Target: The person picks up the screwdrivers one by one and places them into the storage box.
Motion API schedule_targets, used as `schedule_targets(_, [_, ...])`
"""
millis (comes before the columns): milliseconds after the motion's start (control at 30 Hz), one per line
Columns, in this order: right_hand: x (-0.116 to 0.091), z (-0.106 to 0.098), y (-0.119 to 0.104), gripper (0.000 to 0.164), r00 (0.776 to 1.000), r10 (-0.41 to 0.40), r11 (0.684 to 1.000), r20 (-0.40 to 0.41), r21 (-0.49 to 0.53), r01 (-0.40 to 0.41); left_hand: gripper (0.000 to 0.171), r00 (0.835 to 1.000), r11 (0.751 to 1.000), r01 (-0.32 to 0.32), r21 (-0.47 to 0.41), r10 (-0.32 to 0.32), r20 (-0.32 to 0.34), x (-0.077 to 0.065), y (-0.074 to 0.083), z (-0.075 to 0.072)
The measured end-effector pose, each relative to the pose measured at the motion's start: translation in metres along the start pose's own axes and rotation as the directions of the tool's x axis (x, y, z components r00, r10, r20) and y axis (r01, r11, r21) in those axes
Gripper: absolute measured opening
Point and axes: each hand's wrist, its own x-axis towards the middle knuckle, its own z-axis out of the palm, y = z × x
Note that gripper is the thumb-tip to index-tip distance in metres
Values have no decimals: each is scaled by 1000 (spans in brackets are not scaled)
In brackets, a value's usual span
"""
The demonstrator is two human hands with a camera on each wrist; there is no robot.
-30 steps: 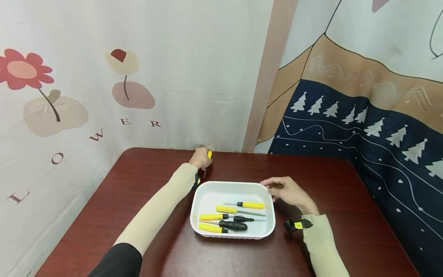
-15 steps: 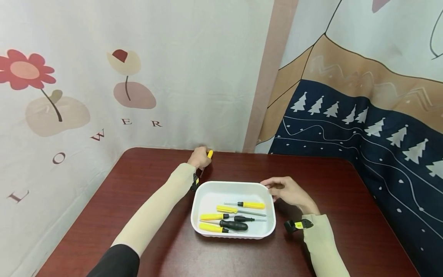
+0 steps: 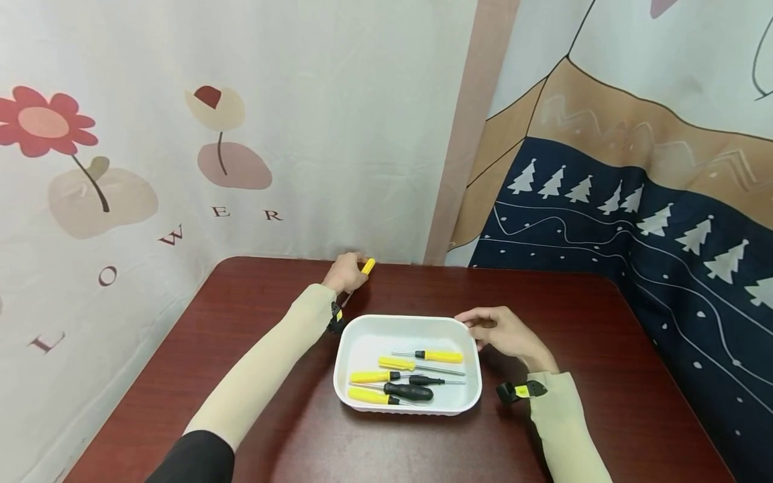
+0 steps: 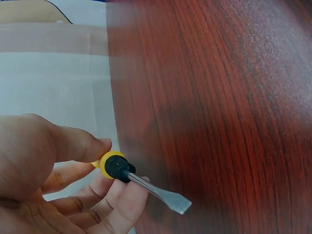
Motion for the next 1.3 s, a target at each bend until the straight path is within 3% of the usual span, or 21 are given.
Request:
schedule_targets(467, [0, -1, 2, 32, 1000, 1, 1000, 3, 4, -1, 51, 998, 998, -62, 19, 62, -32, -10, -1, -3])
schedule_targets(1067, [-2, 0, 0, 31, 999, -33, 999, 17, 31, 33, 47, 988, 984, -156, -92, 153, -37, -32, 2, -5])
schedule_targets(1300, [-2, 0, 0, 32, 1000, -21, 999, 15, 35, 21, 45, 976, 968, -218, -122, 216, -27, -40, 9, -9])
